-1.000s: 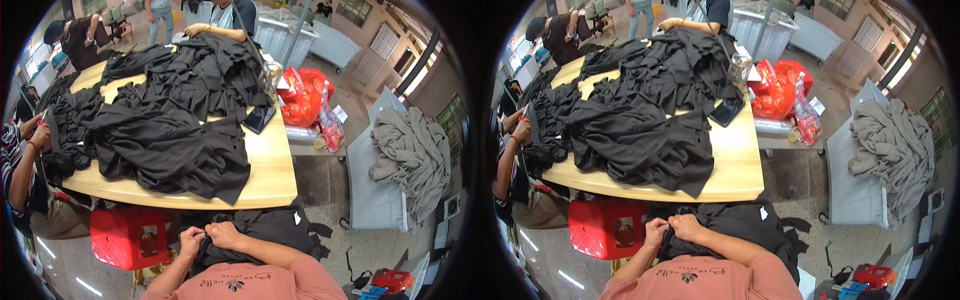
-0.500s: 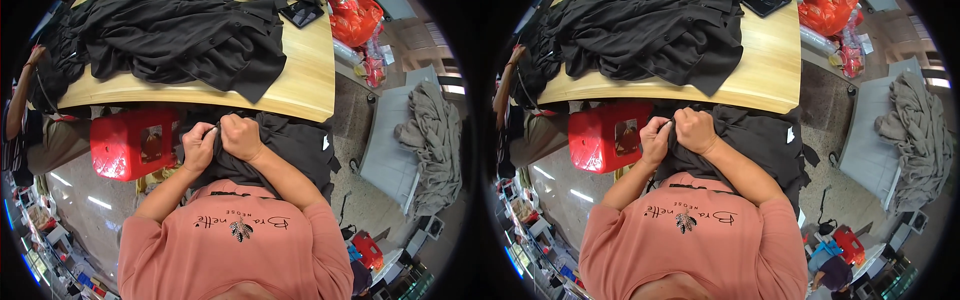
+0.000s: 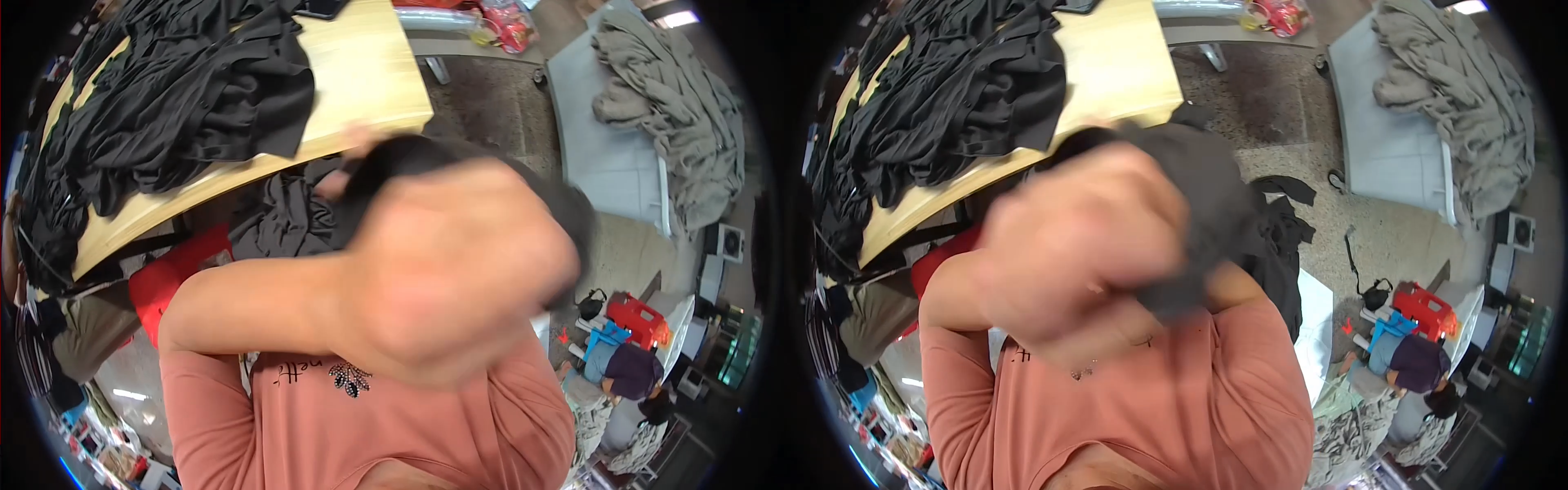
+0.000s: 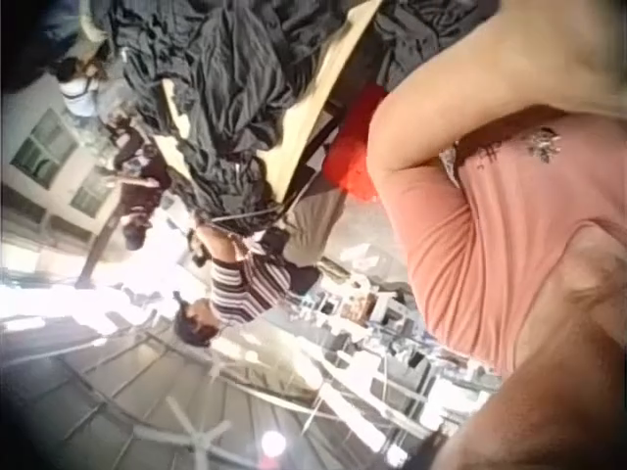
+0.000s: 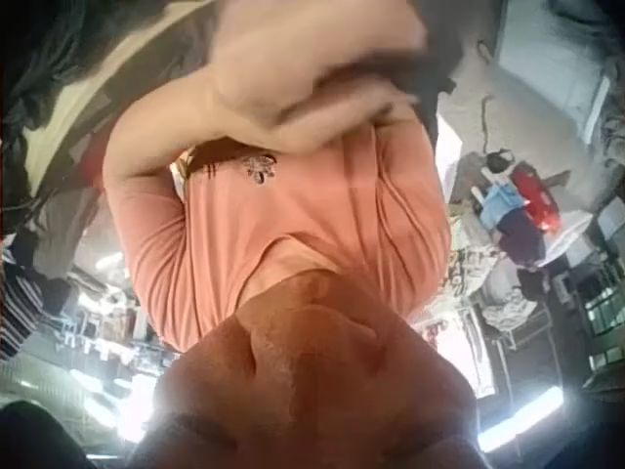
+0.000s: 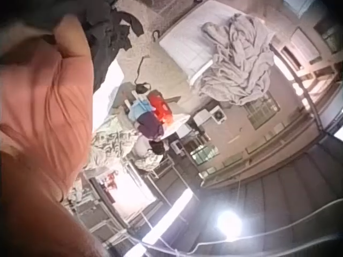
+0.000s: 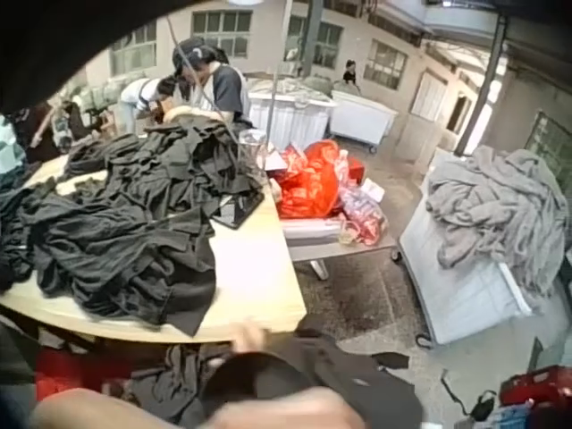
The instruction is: Inspecting and handling black garments on a factory workbench.
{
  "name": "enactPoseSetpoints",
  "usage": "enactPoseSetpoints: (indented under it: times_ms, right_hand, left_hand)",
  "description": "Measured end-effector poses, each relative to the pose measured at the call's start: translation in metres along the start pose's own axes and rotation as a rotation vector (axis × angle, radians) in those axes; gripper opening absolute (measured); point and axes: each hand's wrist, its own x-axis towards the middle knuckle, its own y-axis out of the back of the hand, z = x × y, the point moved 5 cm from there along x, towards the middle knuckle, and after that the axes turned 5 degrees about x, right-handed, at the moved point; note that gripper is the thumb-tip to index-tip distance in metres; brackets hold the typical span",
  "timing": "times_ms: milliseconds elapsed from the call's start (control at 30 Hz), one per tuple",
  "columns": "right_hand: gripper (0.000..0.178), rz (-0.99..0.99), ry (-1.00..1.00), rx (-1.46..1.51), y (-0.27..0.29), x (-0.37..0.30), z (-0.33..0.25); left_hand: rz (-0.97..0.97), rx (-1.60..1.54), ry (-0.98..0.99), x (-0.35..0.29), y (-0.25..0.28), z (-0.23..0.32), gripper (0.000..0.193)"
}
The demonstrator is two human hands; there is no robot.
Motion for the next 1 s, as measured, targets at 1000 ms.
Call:
enactPoseSetpoints:
  times_ms: [1000]
  right_hand:
    - [0.019,-0.447,-0.705,-0.05,0.107,-0.147,0.034]
  left_hand:
    - [-0.373,0.16,0.539,-0.127,-0.077,-0.088,0.018]
